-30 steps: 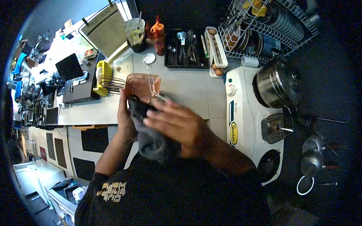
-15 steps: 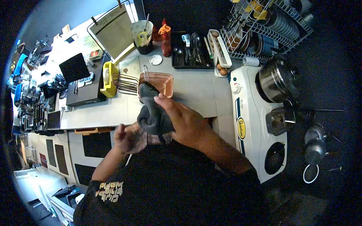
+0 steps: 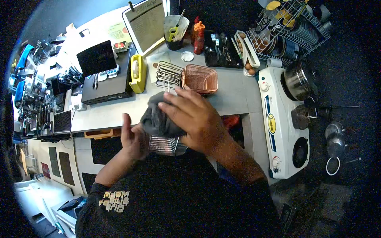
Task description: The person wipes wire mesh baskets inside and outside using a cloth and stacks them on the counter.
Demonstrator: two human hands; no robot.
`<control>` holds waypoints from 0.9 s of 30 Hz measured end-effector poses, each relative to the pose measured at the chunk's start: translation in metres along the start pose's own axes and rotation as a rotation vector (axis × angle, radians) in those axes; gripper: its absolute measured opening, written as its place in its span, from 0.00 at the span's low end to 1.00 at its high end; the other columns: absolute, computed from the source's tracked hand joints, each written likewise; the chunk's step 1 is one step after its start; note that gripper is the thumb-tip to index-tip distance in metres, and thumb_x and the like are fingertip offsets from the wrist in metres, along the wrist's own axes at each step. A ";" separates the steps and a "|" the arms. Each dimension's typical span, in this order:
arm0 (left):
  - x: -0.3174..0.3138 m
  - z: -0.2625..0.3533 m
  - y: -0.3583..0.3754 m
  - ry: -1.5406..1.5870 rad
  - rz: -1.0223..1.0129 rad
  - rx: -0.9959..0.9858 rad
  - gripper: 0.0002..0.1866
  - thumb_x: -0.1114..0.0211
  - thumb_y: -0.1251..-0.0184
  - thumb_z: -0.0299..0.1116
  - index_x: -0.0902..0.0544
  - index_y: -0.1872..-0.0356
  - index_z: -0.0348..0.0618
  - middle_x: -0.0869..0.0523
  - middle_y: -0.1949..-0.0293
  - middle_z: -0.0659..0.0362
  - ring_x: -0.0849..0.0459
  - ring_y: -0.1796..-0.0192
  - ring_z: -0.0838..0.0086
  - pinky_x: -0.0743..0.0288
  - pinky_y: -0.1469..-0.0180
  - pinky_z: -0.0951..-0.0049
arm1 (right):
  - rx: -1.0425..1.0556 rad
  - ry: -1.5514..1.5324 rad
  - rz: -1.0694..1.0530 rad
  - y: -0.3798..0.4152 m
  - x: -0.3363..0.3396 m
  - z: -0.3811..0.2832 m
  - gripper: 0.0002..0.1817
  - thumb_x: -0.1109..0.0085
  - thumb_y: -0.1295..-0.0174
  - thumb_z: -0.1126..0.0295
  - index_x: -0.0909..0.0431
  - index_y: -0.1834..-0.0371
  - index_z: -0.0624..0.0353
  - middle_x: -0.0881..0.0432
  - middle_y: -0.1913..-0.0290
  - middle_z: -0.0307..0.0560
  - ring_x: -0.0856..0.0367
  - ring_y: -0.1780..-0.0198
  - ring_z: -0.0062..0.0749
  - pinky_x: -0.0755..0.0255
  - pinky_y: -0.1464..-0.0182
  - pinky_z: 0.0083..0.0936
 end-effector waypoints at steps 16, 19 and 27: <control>0.072 0.078 0.021 -0.240 0.305 -0.632 0.14 0.47 0.27 0.28 0.29 0.42 0.40 0.19 0.48 0.49 0.16 0.48 0.61 0.15 0.50 0.58 | -0.490 -0.693 0.409 0.069 -0.059 -0.020 0.20 0.40 0.40 0.78 0.26 0.44 0.69 0.18 0.50 0.56 0.19 0.45 0.39 0.29 0.40 0.35; 0.050 0.092 0.012 -0.061 0.187 -0.586 0.14 0.50 0.24 0.31 0.29 0.41 0.40 0.20 0.46 0.49 0.16 0.48 0.60 0.15 0.50 0.56 | -0.354 -0.549 0.292 0.059 -0.045 -0.039 0.20 0.37 0.42 0.76 0.26 0.46 0.71 0.17 0.51 0.56 0.17 0.47 0.39 0.27 0.42 0.33; 0.047 0.069 0.009 -0.159 0.290 -0.485 0.28 0.64 0.20 0.49 0.30 0.35 0.38 0.21 0.40 0.50 0.21 0.38 0.59 0.30 0.33 0.57 | -0.257 -0.294 0.615 0.047 -0.027 -0.026 0.18 0.40 0.41 0.73 0.21 0.47 0.63 0.21 0.45 0.58 0.19 0.47 0.49 0.28 0.41 0.41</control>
Point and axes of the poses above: each hand's wrist, its own y-axis away from the middle knuckle, its own x-axis out of the back of the hand, z = x × y, the point moved 10 cm from there along -y, towards the middle knuckle
